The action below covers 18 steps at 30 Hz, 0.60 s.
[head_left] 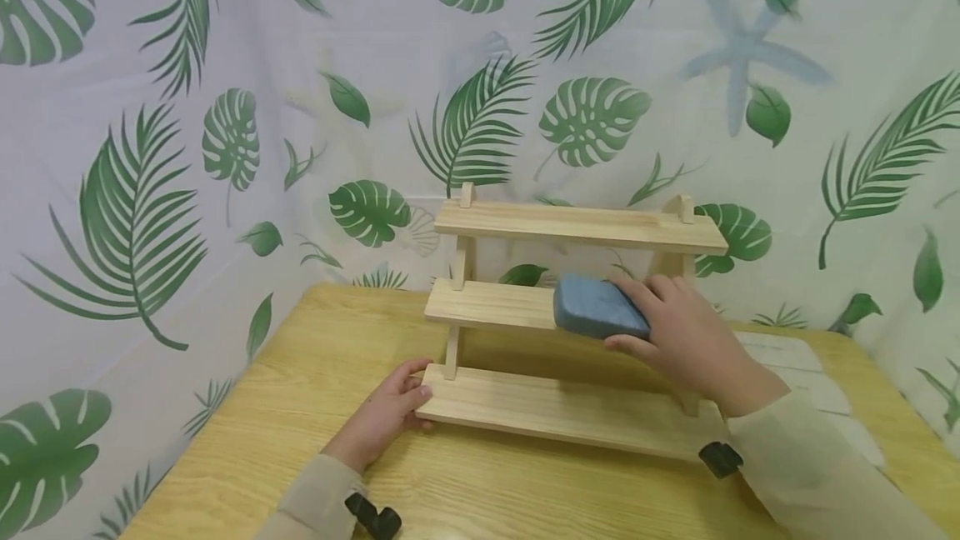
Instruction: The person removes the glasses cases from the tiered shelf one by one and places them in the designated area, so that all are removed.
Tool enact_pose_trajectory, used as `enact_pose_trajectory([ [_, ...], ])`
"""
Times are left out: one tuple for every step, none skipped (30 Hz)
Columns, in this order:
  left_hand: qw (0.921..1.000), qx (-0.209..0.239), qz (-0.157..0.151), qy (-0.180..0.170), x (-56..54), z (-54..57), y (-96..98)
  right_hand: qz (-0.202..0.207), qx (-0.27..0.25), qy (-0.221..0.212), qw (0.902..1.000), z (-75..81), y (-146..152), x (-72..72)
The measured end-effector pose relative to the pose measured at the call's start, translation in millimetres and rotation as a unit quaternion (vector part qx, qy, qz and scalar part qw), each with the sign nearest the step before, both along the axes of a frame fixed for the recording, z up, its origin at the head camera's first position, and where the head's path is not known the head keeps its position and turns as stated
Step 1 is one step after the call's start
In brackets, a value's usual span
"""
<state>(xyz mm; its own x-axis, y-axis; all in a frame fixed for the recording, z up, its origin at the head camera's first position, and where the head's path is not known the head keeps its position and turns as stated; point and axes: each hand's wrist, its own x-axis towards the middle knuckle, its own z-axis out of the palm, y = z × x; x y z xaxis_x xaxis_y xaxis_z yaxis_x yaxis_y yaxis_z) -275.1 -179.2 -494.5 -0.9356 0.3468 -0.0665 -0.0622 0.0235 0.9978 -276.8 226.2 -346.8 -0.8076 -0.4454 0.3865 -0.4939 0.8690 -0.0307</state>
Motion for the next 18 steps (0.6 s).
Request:
enact_pose_trajectory([
  [1.0000,0.000,0.000,0.001,0.0,0.1,-0.3,-0.002,-0.001,-0.004,1.0000,-0.3,1.3,2.1],
  [1.0000,0.000,0.000,0.001,0.0,0.2,-0.4,-0.003,-0.003,-0.008,1.0000,-0.8,3.1,4.3],
  [1.0000,0.000,-0.001,0.001,0.1,0.4,-0.6,-0.005,-0.004,-0.010,0.9999,-1.2,5.1,6.7],
  [1.0000,0.000,-0.002,0.001,0.2,0.4,-0.7,-0.007,-0.006,-0.013,0.9999,-1.8,7.0,9.1],
  [1.0000,0.000,-0.002,0.000,0.3,0.2,-0.8,-0.007,-0.008,-0.016,0.9998,-2.1,8.9,11.6],
  [1.0000,0.000,-0.003,0.000,0.3,-0.1,-0.8,-0.008,-0.009,-0.016,0.9998,-2.3,11.0,14.1],
  [1.0000,0.001,-0.003,-0.001,0.4,-0.2,-0.8,-0.008,-0.011,-0.017,0.9998,-2.5,13.1,16.5],
  [1.0000,0.001,-0.002,-0.002,0.4,-0.1,-0.7,-0.008,-0.011,-0.016,0.9998,-2.6,15.2,19.0],
  [1.0000,0.001,-0.002,-0.002,0.5,0.0,-0.7,-0.008,-0.011,-0.014,0.9998,-2.6,17.3,21.5],
  [1.0000,0.001,-0.001,-0.003,0.5,0.0,-0.6,-0.008,-0.010,-0.013,0.9998,-2.6,19.3,24.1],
  [1.0000,0.001,0.000,-0.004,0.5,0.0,-0.5,-0.008,-0.008,-0.012,0.9999,-2.7,21.4,26.5],
  [1.0000,0.001,0.000,-0.004,0.5,0.2,-0.4,-0.008,-0.007,-0.011,0.9999,-2.8,23.5,29.0],
  [1.0000,0.001,0.000,-0.004,0.6,0.4,-0.4,-0.008,-0.007,-0.010,0.9999,-2.9,25.6,31.6],
  [1.0000,0.001,0.000,-0.004,0.7,0.5,-0.4,-0.009,-0.006,-0.009,0.9999,-3.1,27.6,34.2],
  [1.0000,0.000,0.000,-0.004,0.7,0.5,-0.4,-0.008,-0.006,-0.009,0.9999,-3.7,29.8,36.5],
  [1.0000,0.001,0.000,-0.004,0.5,0.5,-0.5,-0.008,-0.006,-0.009,0.9999,-4.4,32.0,38.7],
  [1.0000,0.001,-0.001,-0.004,0.5,0.5,-0.5,-0.007,-0.005,-0.007,0.9999,-5.2,34.1,40.6],
  [1.0000,0.001,-0.001,-0.004,0.5,0.6,-0.5,-0.006,-0.006,-0.004,1.0000,-5.8,36.1,42.8],
])
